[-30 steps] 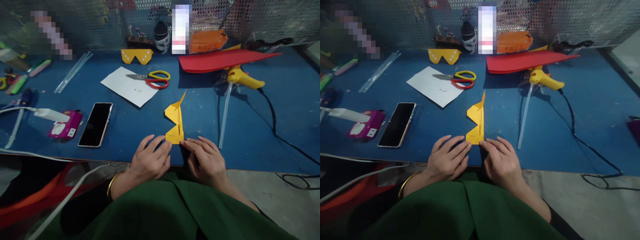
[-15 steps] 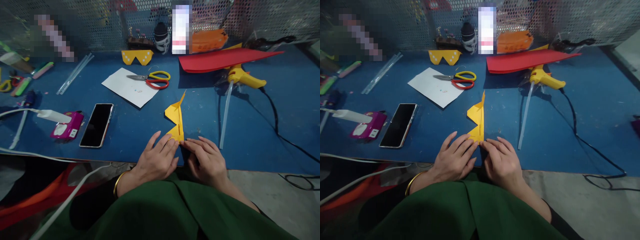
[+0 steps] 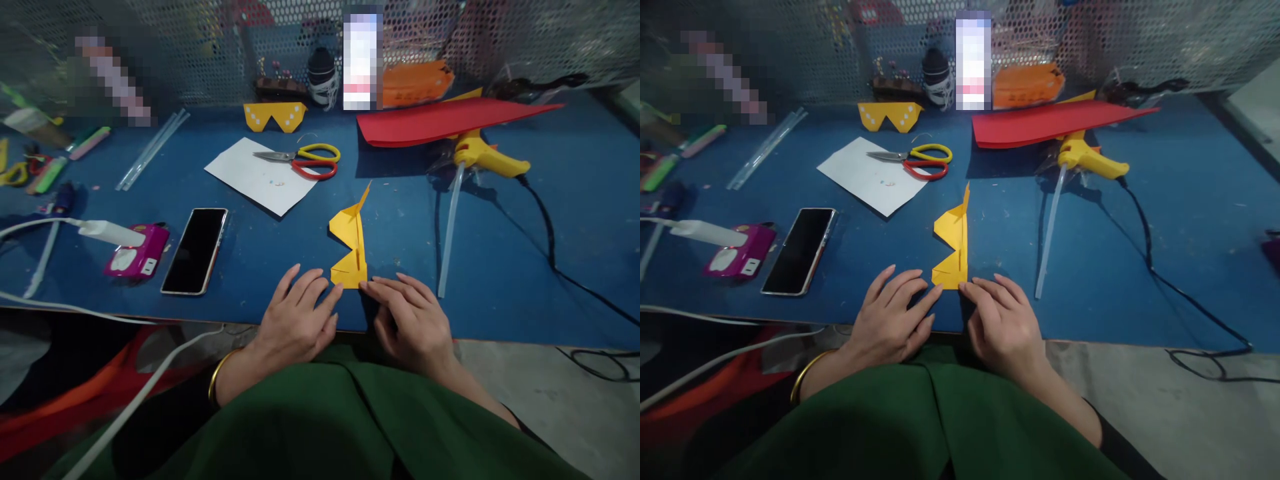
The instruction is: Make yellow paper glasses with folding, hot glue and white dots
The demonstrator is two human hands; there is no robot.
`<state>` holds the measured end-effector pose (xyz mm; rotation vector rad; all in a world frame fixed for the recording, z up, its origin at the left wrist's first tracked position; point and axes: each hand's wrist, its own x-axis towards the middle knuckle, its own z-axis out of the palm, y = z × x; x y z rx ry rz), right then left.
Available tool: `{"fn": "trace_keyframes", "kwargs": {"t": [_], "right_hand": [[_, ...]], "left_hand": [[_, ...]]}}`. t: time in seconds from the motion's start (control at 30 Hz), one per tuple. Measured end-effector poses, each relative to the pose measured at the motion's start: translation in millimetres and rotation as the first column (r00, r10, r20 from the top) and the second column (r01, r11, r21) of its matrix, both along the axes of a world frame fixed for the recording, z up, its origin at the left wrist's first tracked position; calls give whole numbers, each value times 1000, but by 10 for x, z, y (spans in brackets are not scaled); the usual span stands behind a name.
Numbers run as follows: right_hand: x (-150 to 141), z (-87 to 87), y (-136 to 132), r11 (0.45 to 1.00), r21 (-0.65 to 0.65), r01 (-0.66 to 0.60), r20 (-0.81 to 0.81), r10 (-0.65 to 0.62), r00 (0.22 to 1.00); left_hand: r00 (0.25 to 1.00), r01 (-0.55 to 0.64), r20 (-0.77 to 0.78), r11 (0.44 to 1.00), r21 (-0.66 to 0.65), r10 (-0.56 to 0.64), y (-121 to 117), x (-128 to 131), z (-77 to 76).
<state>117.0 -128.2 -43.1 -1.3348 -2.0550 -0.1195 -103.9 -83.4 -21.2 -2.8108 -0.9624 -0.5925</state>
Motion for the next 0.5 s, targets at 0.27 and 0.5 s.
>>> {"fn": "trace_keyframes", "kwargs": {"t": [0.27,0.5], "right_hand": [[-3,37,26,1000,14,-4,48,3,999],[13,59,25,1000,10,-16,135,15,991]], "left_hand": [[999,23,25,999,-30,-22,50,175,-14],[998,66,-11,998,-19,-66,121,228,62]]}}
